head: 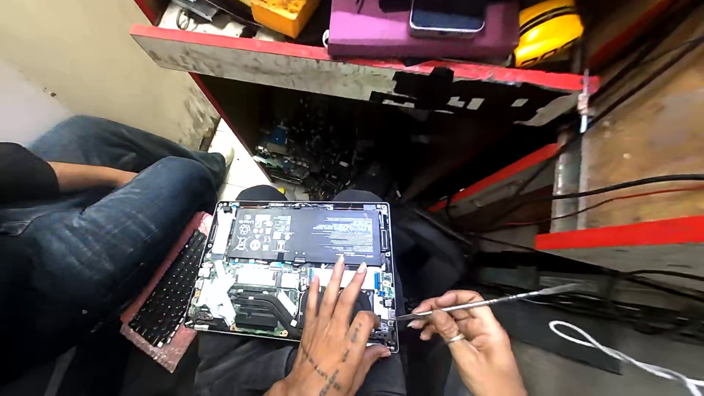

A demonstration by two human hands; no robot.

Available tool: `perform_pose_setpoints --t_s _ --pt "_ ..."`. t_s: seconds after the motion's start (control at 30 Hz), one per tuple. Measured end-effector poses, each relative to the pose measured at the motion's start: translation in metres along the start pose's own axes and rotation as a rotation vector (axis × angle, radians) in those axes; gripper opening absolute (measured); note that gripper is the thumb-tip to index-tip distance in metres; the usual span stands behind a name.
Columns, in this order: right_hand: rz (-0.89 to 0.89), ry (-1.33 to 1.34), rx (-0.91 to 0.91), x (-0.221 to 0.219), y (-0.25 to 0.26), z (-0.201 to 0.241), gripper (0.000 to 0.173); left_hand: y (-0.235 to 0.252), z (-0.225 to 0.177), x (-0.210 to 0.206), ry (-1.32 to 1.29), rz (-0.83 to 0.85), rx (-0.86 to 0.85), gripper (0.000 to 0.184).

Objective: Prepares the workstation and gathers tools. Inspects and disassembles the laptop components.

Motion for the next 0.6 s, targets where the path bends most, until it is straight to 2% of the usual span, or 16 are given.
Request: perform_pose_setpoints --t_s 0.17,0.33,0.6 --pt "0.173 -0.13 0.037 -0.01 0.015 0.008 0.019 -0.005 -0.005 -0.007 -0.01 0.064 0.043 0.023" --pt "0.382 -0.326 0.027 -0.026 0.021 0.004 0.029 -0.01 -0.004 -0.007 -0.017 0.046 0.053 0.024" --pt "0.356 -0.252 -0.083 -0.032 0.032 0.004 0.024 -0.015 0.004 0.007 0.031 -0.12 0.086 0.042"
Point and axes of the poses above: each hand's wrist, its own y-axis towards the middle knuckle, its own x-axis out of the back of the hand, z = x × y, the point moved 10 cm from there along y, towards the middle knuckle, and after that the axes turned 6 degrees about -x, right-handed, at the moved point
